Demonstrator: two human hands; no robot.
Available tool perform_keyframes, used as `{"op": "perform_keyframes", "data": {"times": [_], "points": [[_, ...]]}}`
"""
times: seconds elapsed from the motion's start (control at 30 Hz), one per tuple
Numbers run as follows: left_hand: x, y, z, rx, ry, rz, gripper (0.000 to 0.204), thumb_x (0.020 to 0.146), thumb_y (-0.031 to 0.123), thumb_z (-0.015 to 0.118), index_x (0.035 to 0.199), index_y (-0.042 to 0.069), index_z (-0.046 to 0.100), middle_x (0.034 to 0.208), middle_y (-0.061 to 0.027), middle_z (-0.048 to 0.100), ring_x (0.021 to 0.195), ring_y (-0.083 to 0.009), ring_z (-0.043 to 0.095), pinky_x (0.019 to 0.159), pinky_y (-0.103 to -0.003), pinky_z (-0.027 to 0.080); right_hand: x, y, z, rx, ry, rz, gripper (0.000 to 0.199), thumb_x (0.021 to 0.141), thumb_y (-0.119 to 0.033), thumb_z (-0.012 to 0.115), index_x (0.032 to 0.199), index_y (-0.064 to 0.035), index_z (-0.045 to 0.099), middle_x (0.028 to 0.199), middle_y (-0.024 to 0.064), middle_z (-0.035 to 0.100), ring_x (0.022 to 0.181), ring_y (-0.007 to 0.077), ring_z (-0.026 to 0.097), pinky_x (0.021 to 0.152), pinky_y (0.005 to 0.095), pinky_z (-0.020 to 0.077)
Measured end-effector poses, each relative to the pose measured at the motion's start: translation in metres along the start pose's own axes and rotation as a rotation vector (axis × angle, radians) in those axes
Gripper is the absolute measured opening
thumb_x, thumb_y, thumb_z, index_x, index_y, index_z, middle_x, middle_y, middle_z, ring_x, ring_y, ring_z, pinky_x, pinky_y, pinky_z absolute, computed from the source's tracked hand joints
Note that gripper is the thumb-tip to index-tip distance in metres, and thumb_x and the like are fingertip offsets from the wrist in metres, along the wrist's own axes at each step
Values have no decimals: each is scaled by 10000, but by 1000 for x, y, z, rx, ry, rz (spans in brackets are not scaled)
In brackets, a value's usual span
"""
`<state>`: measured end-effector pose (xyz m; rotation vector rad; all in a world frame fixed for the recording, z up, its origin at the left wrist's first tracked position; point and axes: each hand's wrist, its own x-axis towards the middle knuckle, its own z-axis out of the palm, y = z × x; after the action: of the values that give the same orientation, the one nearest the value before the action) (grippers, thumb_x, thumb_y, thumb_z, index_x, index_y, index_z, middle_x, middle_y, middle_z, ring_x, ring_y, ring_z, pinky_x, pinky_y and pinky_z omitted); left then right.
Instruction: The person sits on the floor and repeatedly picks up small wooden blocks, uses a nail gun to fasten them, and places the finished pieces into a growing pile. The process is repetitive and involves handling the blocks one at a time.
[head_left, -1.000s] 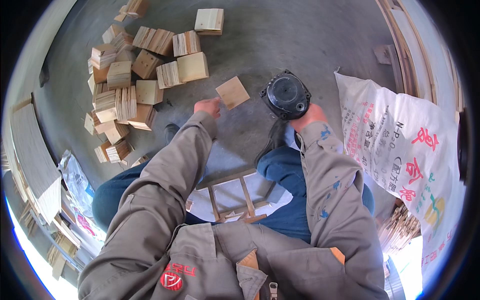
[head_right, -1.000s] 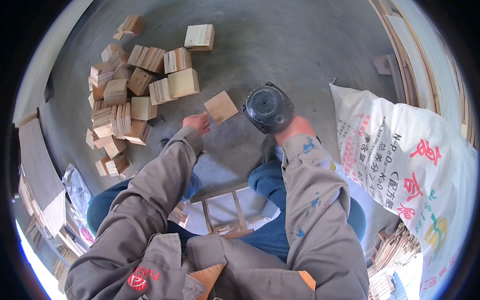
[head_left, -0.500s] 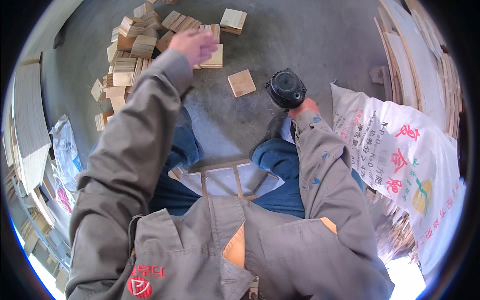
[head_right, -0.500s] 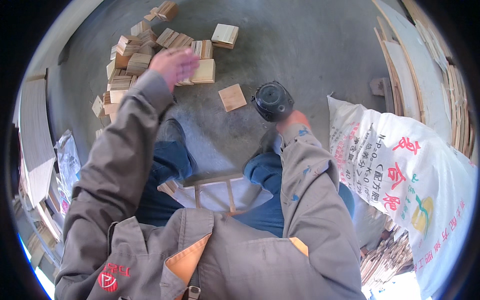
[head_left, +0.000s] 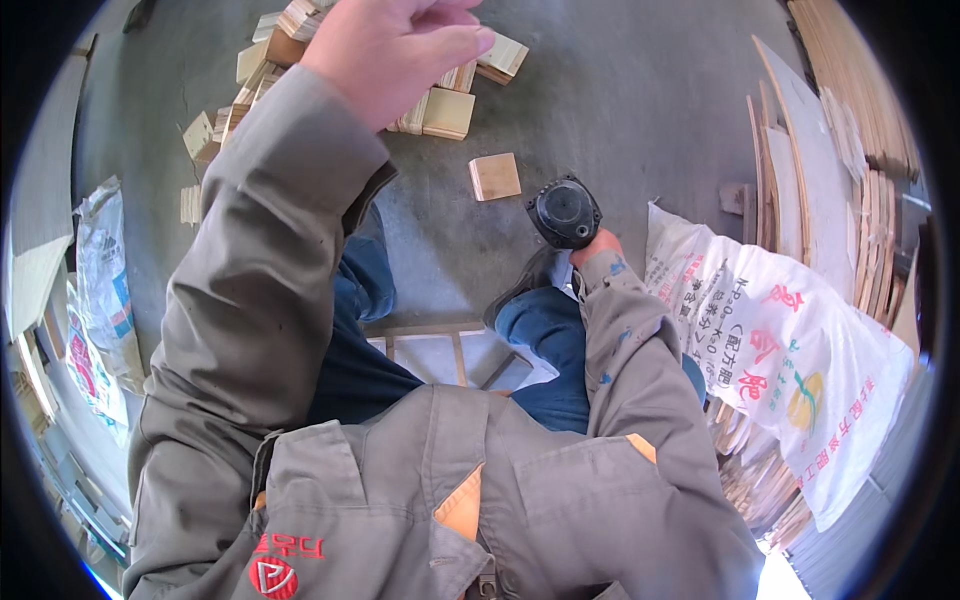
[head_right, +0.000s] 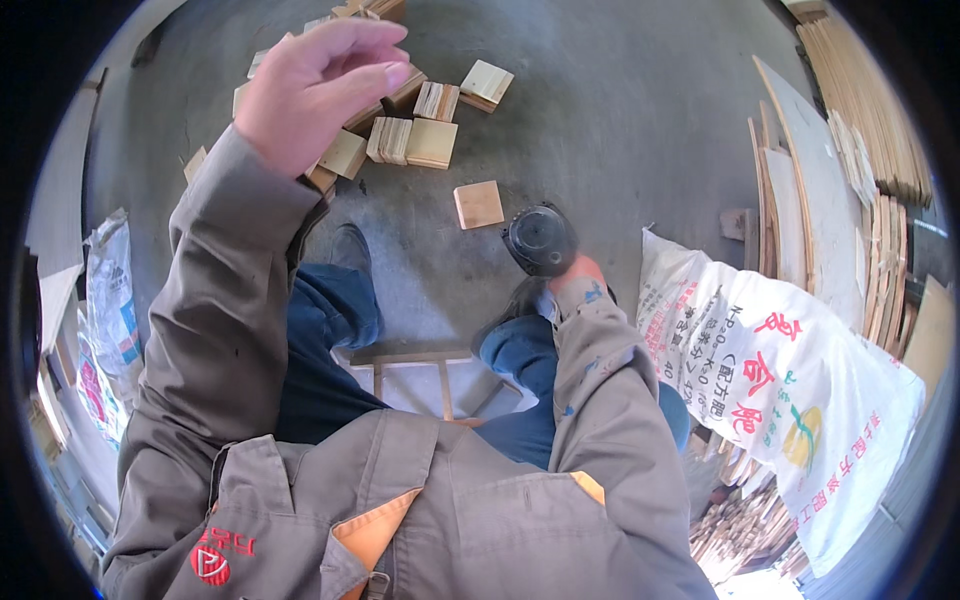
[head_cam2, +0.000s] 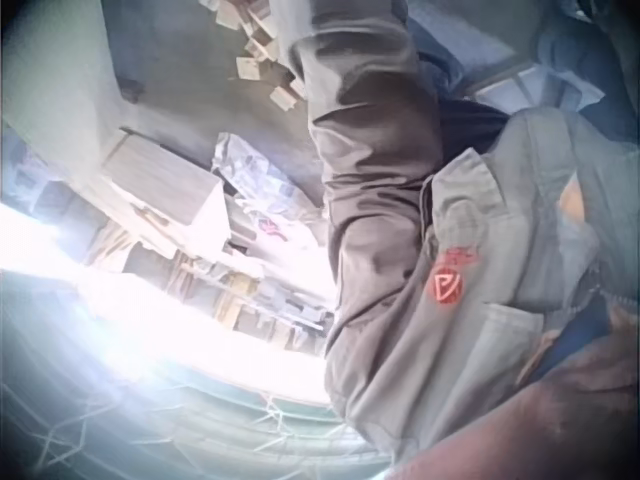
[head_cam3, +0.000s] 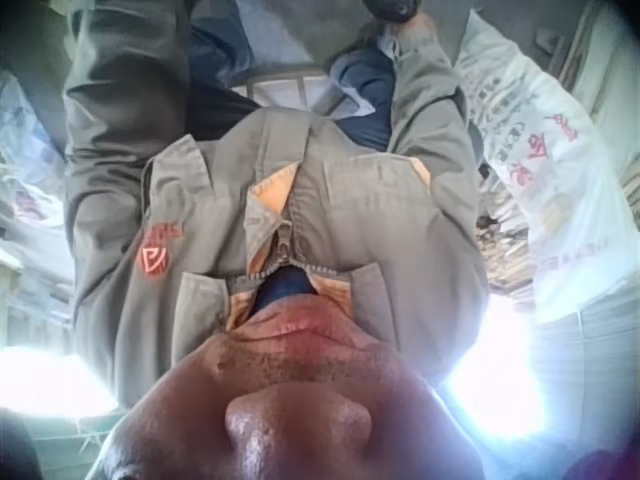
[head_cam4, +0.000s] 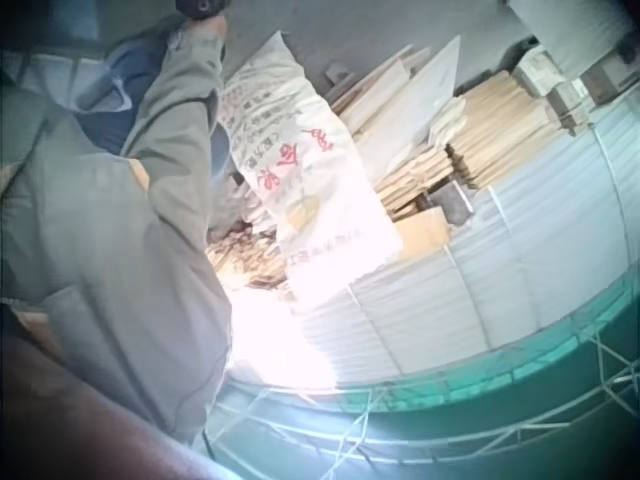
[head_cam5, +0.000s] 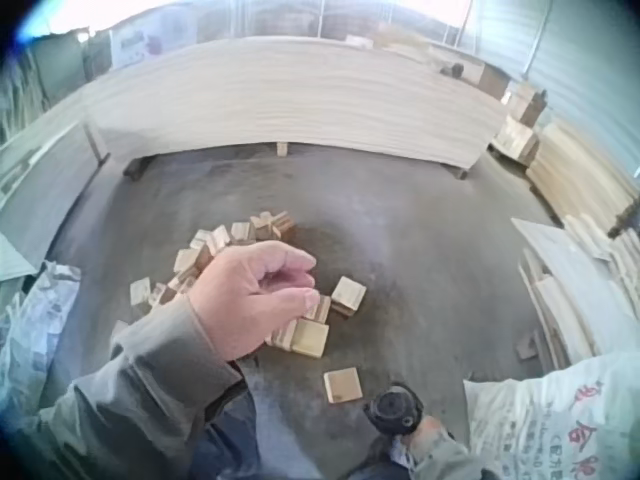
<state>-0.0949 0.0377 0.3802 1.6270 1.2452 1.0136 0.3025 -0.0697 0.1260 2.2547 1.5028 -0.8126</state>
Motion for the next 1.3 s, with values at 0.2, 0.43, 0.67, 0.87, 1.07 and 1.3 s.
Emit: {"op": "perform_keyframes", "data": {"times": [0.2, 0.43, 0.67, 0.87, 1.07, 1.3], "points": [[22, 12, -7, 286, 8, 108, 429, 885, 246, 746, 1171, -66, 676, 966, -206, 743, 936, -351, 728, 837, -409, 578, 31, 78, 6, 220, -27, -103, 482, 655, -151, 886, 1121, -103, 773, 1115, 123, 780, 1079, 270, 737, 944, 381, 570], [15, 12, -29, 335, -29, 25, 418, 858, 258, 733, 1132, -55, 698, 982, -214, 747, 937, -373, 727, 834, -430, 566, -20, 9, -38, 675, 146, -632, 693, 603, -124, 925, 1260, -127, 705, 1241, 73, 734, 1179, 214, 676, 1013, 357, 538], [13, 0, -35, 452, -21, 109, 373, 870, 270, 683, 1064, -47, 718, 937, -227, 742, 930, -397, 718, 834, -455, 565, -2, -12, -29, 476, 306, -785, 822, 590, -261, 949, 1333, -114, 632, 1321, 85, 680, 1235, 232, 639, 1058, 371, 510], [15, 0, -43, 480, -25, 142, 325, 830, 231, 688, 995, -48, 715, 920, -245, 734, 920, -416, 713, 827, -481, 562, 9, -26, -25, 279, 107, -582, 752, 632, -315, 935, 1303, -120, 659, 1312, 75, 691, 1222, 239, 645, 1069, 372, 504], [18, -4, -46, 555, -48, 83, 289, 813, 216, 682, 932, -46, 714, 929, -272, 722, 947, -443, 705, 851, -497, 556, 17, -33, -17, 226, 129, -659, 779, 638, -304, 943, 1329, -108, 642, 1325, 80, 686, 1247, 240, 634, 1095, 371, 490], [7, 8, -52, 518, -70, 74, 286, 821, 212, 679, 937, -46, 718, 940, -287, 718, 960, -450, 703, 870, -496, 553, -2, -51, -31, 404, 140, -715, 870, 640, -215, 933, 1421, -105, 564, 1381, 79, 653, 1295, 239, 610, 1138, 382, 466]]}}
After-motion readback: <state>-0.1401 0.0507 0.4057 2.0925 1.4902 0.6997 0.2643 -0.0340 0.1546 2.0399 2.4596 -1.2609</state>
